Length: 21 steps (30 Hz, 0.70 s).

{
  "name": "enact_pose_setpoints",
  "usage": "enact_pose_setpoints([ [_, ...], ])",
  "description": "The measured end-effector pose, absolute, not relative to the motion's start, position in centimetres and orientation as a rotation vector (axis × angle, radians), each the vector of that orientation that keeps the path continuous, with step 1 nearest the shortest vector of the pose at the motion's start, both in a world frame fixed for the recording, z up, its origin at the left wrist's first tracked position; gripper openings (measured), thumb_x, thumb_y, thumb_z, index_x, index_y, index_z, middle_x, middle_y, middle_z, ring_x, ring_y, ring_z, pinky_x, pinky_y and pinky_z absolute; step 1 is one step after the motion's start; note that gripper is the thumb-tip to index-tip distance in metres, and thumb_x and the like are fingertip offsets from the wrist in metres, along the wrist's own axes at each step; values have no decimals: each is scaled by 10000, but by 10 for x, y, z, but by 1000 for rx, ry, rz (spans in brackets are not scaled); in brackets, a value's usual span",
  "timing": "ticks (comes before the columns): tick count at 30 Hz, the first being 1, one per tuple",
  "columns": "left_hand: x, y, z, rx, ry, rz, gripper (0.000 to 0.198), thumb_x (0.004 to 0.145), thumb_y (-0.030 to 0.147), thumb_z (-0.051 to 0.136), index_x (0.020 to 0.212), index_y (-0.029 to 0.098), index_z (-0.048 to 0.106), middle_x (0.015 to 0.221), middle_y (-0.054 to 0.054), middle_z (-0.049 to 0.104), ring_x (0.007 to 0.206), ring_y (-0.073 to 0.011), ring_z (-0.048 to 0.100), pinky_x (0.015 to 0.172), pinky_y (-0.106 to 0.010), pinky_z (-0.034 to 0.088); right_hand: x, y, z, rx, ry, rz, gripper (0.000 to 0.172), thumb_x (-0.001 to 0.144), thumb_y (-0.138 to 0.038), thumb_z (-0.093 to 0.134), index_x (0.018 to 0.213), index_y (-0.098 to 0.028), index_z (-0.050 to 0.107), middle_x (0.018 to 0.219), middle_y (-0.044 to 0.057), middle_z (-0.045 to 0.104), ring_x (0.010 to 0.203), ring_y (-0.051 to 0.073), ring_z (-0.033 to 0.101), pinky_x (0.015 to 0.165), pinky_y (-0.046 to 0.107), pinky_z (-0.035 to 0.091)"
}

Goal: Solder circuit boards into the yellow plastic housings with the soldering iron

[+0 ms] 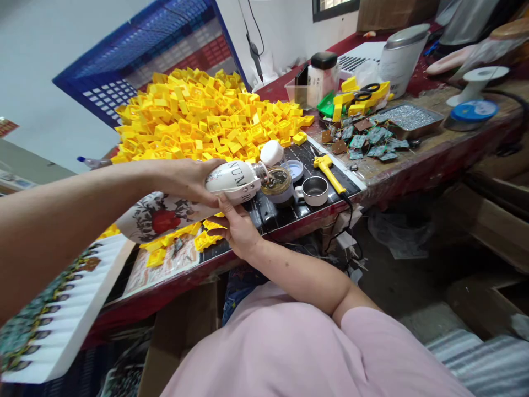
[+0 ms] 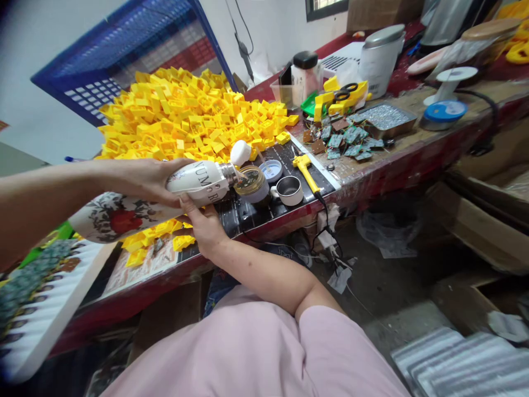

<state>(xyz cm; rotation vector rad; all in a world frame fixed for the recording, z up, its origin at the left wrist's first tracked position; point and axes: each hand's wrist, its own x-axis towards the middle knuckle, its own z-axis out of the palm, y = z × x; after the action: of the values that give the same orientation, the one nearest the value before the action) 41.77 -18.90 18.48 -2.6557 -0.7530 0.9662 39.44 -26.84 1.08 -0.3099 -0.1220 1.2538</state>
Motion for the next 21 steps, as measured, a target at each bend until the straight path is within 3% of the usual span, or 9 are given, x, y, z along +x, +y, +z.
enact_pose_setpoints([
  [10,410,-176,177,-2787,-787,776,934,666,566,754,1489,166,567,850,-81,722,727,-276,666,795,-484,593,394,-269,10,-300,-124,1249,651,668,-669,884,1111,-270,622,1193,25,699,900,172,731,563,223,620],
  [21,411,-179,180,-2779,-739,860,918,708,589,713,1500,157,544,920,-99,728,771,-281,669,822,-491,588,395,-270,12,-301,-128,1257,641,694,-662,876,1149,-273,645,1189,29,717,918,179,744,551,211,616],
])
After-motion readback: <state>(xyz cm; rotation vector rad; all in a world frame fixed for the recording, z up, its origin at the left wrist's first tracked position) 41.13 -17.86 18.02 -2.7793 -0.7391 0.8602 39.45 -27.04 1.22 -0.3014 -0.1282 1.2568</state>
